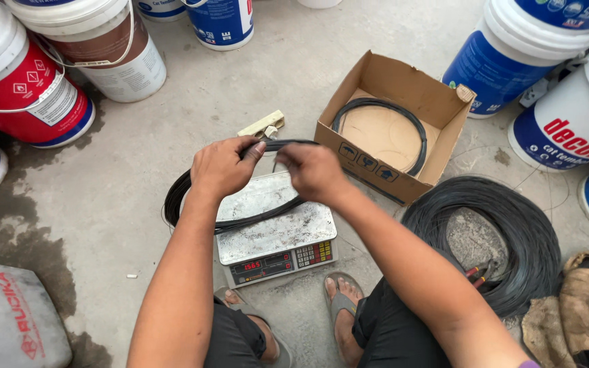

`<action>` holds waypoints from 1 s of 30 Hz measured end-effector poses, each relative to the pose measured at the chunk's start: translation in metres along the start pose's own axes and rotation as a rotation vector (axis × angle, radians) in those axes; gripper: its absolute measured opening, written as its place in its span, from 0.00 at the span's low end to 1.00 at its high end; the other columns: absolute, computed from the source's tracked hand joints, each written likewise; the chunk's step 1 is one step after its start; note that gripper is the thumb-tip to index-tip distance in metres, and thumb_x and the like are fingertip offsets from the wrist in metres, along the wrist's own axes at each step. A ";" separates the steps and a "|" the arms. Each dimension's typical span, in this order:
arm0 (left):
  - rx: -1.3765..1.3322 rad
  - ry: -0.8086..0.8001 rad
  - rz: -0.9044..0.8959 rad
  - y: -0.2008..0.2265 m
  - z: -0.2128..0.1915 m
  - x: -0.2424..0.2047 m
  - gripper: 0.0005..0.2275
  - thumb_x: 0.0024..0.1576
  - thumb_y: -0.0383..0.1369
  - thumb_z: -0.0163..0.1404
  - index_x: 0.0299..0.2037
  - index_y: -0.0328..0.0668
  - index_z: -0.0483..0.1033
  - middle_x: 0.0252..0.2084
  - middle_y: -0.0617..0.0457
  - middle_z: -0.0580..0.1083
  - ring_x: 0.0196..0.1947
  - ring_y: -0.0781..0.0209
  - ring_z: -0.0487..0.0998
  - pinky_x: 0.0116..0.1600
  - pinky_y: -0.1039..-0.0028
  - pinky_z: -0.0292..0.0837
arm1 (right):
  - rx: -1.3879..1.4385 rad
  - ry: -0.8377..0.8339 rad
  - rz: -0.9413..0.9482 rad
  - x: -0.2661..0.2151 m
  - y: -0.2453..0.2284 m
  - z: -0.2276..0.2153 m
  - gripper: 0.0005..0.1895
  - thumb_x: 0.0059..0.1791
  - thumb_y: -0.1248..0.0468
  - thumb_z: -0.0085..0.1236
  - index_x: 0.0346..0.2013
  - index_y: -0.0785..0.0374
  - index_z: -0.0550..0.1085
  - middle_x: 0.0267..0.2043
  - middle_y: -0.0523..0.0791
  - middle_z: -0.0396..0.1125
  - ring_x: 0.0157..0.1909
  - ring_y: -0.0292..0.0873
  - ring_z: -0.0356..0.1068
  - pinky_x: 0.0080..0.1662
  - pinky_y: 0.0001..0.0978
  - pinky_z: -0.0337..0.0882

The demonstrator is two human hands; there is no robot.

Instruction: The person cuts a section of black wire from a large coil using pliers. They then place the cut wire on a digital scale to weigh it, adjust the wire on the scale, and finally coil the wire into a smaller bundle.

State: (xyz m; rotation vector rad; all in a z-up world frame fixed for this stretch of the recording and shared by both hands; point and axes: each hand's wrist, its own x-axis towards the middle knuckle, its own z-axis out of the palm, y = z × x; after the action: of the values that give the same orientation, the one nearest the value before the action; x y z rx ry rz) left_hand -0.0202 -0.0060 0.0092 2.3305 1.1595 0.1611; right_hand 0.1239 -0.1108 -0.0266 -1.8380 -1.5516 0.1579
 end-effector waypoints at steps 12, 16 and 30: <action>0.099 0.238 0.416 0.011 0.027 -0.013 0.13 0.48 0.46 0.50 0.42 0.65 0.70 0.29 0.56 0.75 0.33 0.51 0.76 0.38 0.61 0.70 | 0.424 -0.142 0.417 0.034 0.055 0.016 0.08 0.35 0.59 0.60 0.26 0.58 0.76 0.21 0.46 0.67 0.30 0.40 0.67 0.36 0.29 0.65; 0.079 0.228 0.357 0.006 0.032 -0.002 0.11 0.47 0.49 0.50 0.36 0.62 0.73 0.33 0.62 0.74 0.36 0.56 0.75 0.40 0.64 0.70 | 0.245 0.215 0.073 0.021 0.048 0.001 0.11 0.35 0.65 0.62 0.32 0.53 0.77 0.29 0.47 0.64 0.35 0.49 0.67 0.40 0.34 0.67; 0.040 -0.099 -0.060 0.016 0.005 0.001 0.15 0.45 0.52 0.46 0.35 0.58 0.76 0.31 0.53 0.75 0.43 0.48 0.73 0.49 0.62 0.64 | 0.013 0.074 -0.036 -0.020 0.033 0.063 0.05 0.43 0.64 0.49 0.30 0.58 0.73 0.24 0.46 0.67 0.33 0.52 0.69 0.35 0.40 0.69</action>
State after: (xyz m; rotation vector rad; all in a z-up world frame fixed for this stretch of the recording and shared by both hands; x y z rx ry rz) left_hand -0.0074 -0.0152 0.0131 2.3067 1.1923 0.0010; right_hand 0.1126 -0.1016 -0.0987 -1.7842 -1.5284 0.0826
